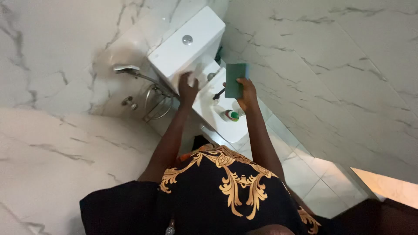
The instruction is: Cleaning the exterior of a toilet and the surrounding wall tiles using a sponge and cleaning spray.
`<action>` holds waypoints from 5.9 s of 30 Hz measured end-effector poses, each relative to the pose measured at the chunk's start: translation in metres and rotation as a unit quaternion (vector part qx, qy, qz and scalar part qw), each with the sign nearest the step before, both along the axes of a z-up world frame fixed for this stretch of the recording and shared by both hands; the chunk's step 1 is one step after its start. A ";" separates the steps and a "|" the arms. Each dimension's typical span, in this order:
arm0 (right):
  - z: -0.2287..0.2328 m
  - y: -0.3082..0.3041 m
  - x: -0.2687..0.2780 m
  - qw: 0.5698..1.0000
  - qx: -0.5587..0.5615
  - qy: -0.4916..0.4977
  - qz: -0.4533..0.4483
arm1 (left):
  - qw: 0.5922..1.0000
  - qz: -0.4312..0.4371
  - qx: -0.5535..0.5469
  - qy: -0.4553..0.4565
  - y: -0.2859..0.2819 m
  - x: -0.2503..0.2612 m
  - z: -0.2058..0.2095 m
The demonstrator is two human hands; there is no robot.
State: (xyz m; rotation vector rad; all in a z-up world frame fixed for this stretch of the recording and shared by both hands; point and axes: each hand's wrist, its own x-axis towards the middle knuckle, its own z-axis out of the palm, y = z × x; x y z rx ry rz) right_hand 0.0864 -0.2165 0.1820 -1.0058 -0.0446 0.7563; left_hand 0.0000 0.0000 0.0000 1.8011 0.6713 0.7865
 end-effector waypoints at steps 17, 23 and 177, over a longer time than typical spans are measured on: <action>-0.093 0.222 0.085 0.582 -0.414 -0.699 0.029 | 0.940 0.111 0.093 0.309 0.098 -0.004 0.050; -0.219 0.235 0.128 0.589 -0.328 -0.735 0.076 | 0.966 0.116 0.160 0.166 0.075 0.062 0.011; 0.011 -0.150 0.072 0.926 -0.305 -0.198 0.100 | 0.874 -0.019 0.312 0.372 0.049 0.098 0.021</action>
